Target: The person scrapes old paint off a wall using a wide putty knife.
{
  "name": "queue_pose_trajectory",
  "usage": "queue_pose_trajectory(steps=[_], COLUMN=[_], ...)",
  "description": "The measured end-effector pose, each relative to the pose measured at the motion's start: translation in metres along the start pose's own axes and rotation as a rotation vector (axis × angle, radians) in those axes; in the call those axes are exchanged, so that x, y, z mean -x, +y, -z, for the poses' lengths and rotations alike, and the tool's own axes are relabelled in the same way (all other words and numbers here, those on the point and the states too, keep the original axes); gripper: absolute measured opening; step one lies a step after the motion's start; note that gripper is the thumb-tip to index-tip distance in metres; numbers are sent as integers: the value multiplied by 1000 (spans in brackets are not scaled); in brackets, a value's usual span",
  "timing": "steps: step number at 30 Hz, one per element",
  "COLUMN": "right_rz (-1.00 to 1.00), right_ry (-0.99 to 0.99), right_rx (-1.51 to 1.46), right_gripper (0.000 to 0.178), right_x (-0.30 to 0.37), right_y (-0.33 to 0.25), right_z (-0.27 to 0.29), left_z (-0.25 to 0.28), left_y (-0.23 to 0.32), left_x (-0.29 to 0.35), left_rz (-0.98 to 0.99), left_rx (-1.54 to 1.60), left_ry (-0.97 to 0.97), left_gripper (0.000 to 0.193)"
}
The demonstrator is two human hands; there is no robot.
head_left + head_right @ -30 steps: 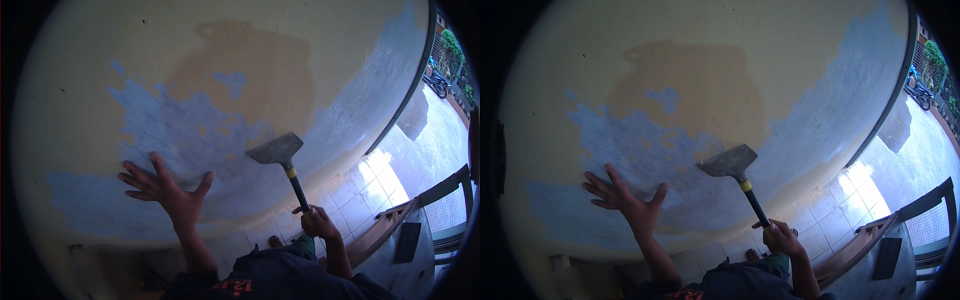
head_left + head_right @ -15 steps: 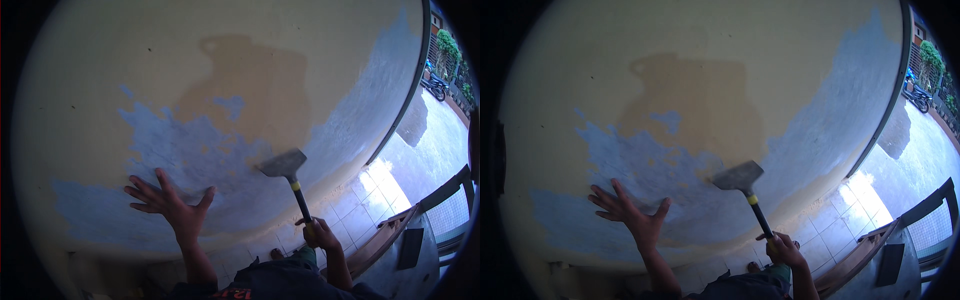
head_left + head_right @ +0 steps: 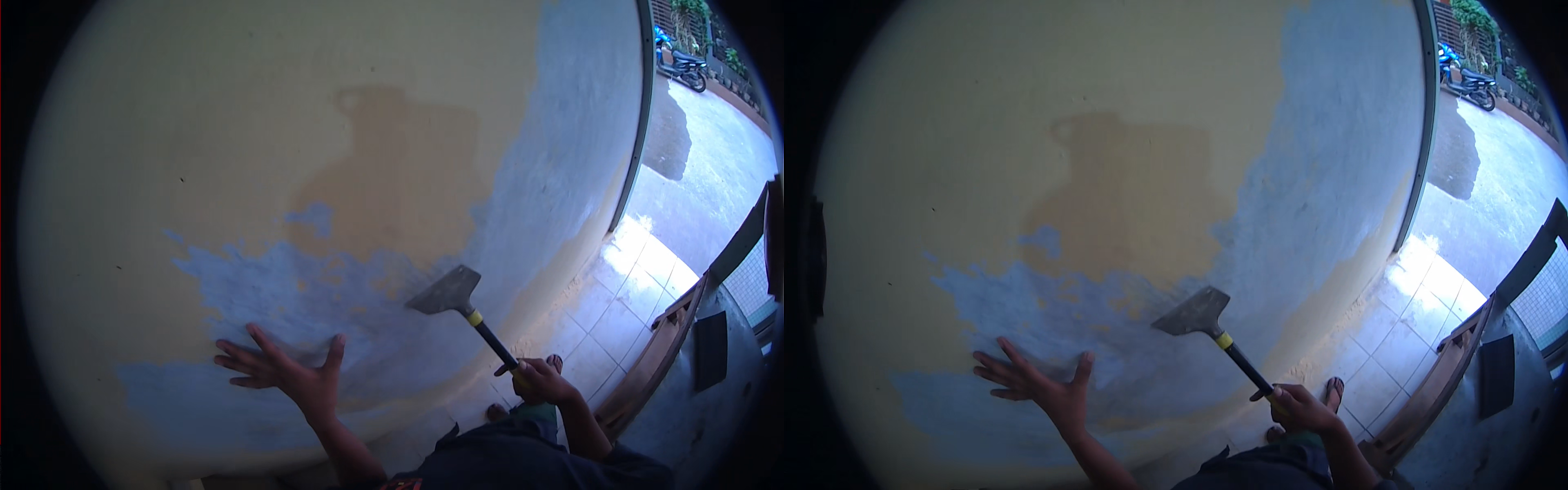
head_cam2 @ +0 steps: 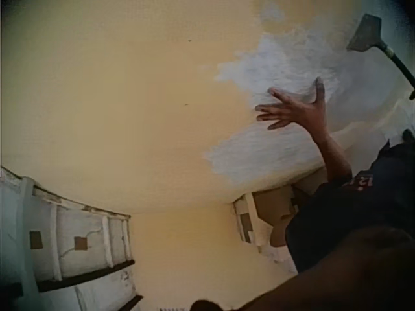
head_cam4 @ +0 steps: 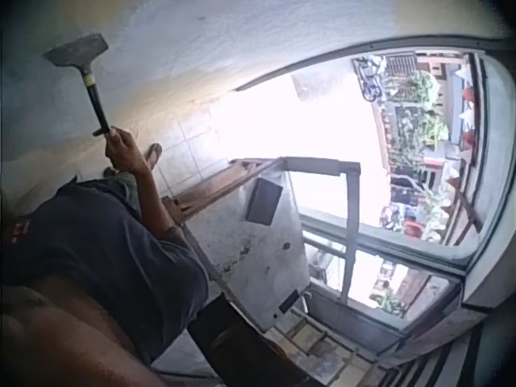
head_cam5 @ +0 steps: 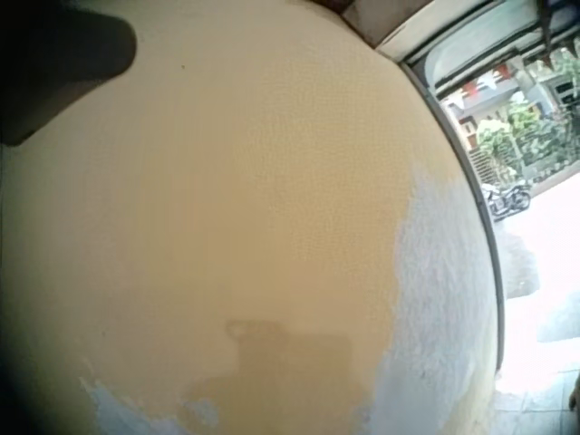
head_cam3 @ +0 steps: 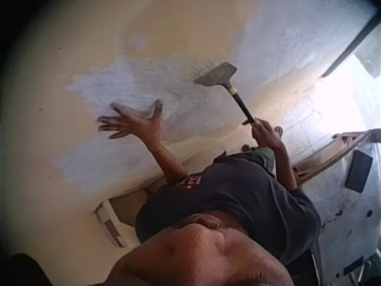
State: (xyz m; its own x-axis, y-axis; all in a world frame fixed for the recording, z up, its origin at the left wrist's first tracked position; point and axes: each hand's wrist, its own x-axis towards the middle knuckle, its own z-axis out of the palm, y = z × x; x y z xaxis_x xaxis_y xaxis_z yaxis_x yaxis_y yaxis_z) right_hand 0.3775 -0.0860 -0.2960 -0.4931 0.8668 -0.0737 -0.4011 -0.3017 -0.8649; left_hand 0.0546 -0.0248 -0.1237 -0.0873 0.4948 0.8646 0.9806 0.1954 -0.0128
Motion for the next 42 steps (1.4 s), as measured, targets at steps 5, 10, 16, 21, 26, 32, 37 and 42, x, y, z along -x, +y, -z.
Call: queue_pose_trajectory(steps=[5, 10, 16, 21, 26, 32, 37, 42], right_rz=[5, -77, 35, -157, -70, -263, -219, -246], right_ry=[-117, 37, -46, 20, -114, -102, -145, -267], right_rx=[-51, 7, -12, -147, -124, -234, -93, -231], right_gripper=[48, 49, 49, 48, 54, 52, 55, 56], right_x=[-24, 1, -5, 15, -4, 7, -5, -7], right_y=[-38, 8, -24, -11, -39, -3, -19, -6], right_z=[-35, -2, -23, 12, -17, 21, 8, 12], left_z=[7, 1, 6, 4, 7, 7, 30, 1], left_y=[8, 5, 9, 6, 14, 10, 50, 139], left_x=[-2, -5, -6, -1, -5, -2, 54, 115], left_rz=[-16, -10, -16, -32, -13, -41, 177, 763], left_rx=[19, 74, 98, 68, 66, 41, 807, 1585], left_ry=[5, -2, 11, -21, -34, -59, 398, -728], left_gripper=[122, 117, 115, 113, 119, 117, 80, 58])
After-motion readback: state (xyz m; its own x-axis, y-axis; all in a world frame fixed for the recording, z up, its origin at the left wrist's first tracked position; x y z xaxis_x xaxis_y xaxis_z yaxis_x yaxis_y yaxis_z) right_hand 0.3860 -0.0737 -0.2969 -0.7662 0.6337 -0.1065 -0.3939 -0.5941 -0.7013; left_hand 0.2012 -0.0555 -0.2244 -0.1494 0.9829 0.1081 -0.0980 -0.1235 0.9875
